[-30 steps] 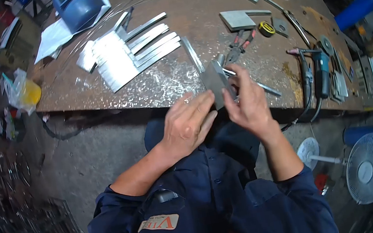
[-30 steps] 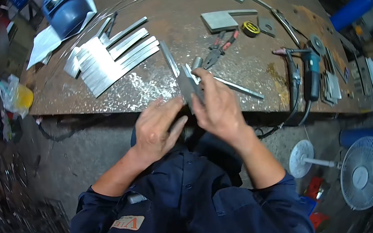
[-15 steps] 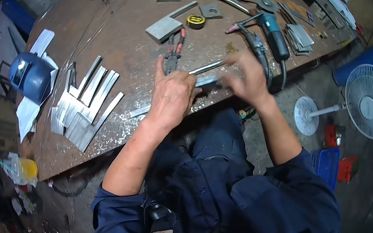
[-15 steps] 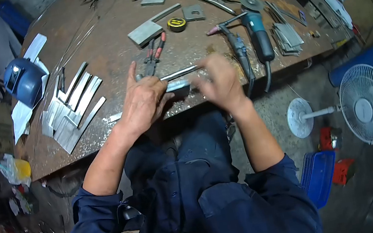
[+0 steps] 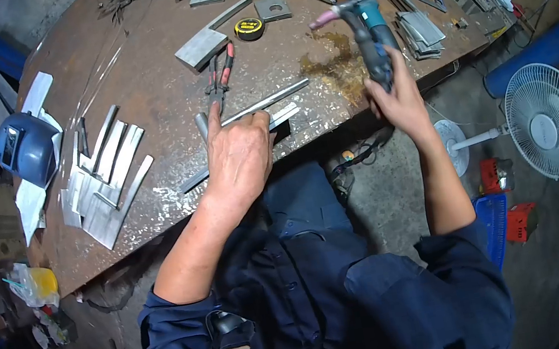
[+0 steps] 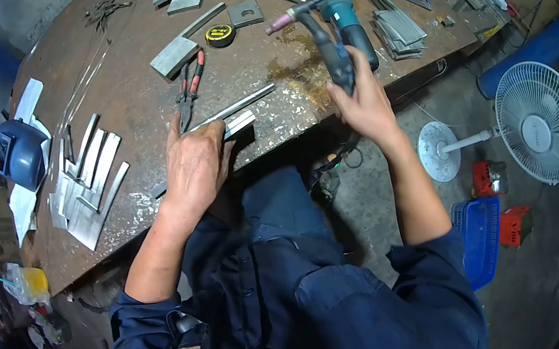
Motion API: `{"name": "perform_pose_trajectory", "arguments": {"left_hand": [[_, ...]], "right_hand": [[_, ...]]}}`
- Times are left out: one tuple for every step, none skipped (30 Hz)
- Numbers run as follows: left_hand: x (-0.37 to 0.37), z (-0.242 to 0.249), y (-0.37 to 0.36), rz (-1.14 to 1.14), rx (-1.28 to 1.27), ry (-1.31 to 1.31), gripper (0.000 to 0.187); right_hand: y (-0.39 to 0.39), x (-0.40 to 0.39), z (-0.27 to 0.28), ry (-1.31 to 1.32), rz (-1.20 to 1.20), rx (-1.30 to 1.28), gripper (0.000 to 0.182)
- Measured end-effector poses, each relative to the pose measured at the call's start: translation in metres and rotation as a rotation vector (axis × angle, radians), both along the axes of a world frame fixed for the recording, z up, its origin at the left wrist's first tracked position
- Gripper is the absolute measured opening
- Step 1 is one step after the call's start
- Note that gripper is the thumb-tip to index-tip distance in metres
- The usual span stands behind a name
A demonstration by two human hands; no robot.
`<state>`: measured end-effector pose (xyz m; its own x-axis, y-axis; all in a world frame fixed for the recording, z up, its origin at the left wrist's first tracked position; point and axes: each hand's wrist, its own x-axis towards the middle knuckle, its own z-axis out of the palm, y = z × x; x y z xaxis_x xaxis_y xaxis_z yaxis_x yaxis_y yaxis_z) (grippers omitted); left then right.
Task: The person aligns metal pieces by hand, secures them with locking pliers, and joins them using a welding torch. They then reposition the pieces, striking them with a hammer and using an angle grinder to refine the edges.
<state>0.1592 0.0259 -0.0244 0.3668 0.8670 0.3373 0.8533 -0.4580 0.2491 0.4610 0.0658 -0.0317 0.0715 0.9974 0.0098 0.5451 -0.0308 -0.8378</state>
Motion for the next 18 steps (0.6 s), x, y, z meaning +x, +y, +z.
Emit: {"name": "perform_pose_trajectory", "arguments": {"left_hand": [[0.000,-0.003,0.002,-0.013,-0.016,0.009,0.017],[0.000,-0.005,0.003,-0.023,-0.032,0.017,0.017],[0.002,-0.002,0.002,-0.024,-0.026,0.044,0.018],[0.002,-0.003,0.001,-0.011,-0.036,0.029,0.018],[0.002,-0.004,0.001,-0.020,-0.032,0.024,0.018],[0.002,-0.005,0.001,-0.029,-0.026,0.023,0.018],[0.001,-0.007,0.000,-0.024,-0.022,0.026,0.016],[0.002,-0.009,-0.001,-0.014,-0.026,0.020,0.016],[0.003,-0.010,-0.002,-0.005,-0.026,0.020,0.016],[0.003,-0.011,-0.003,0.002,-0.027,0.020,0.015],[0.004,-0.011,-0.004,0.008,-0.031,0.019,0.015],[0.004,-0.011,-0.004,0.006,-0.025,0.004,0.014],[0.004,-0.011,-0.005,0.003,-0.020,-0.010,0.014],[0.005,-0.011,-0.005,0.003,-0.023,-0.009,0.014],[0.005,-0.009,-0.006,0.006,-0.027,-0.007,0.013],[0.005,-0.009,-0.006,0.008,-0.031,-0.005,0.013],[0.005,-0.009,-0.005,0.007,-0.031,-0.002,0.013],[0.005,-0.009,-0.005,0.009,-0.033,-0.001,0.013]], "right_hand": [[-0.019,0.001,0.006,-0.007,0.047,0.098,0.074],[-0.035,0.003,0.011,-0.013,0.099,0.195,0.084],[-0.047,0.006,0.014,0.007,0.132,0.206,0.089],[-0.060,0.009,0.017,0.028,0.164,0.213,0.095],[-0.074,0.011,0.022,0.041,0.181,0.139,0.095],[-0.085,0.012,0.026,0.055,0.196,0.068,0.096],[-0.092,0.016,0.019,-0.037,0.208,0.135,0.093],[-0.100,0.010,0.020,0.044,0.209,0.141,0.091],[-0.108,0.005,0.025,0.018,0.201,0.093,0.090],[-0.113,0.002,0.028,-0.007,0.191,0.043,0.089],[-0.108,0.002,0.017,-0.203,0.288,0.404,0.087],[-0.109,-0.001,0.015,-0.203,0.292,0.401,0.087],[-0.113,-0.003,0.014,-0.183,0.292,0.359,0.086],[-0.116,-0.006,0.013,-0.163,0.290,0.319,0.085],[-0.117,-0.007,0.012,-0.184,0.290,0.266,0.085],[-0.117,-0.009,0.009,-0.181,0.288,0.263,0.085],[-0.116,-0.010,0.004,-0.205,0.300,0.314,0.086],[-0.115,-0.012,0.000,-0.230,0.313,0.364,0.087]]}}
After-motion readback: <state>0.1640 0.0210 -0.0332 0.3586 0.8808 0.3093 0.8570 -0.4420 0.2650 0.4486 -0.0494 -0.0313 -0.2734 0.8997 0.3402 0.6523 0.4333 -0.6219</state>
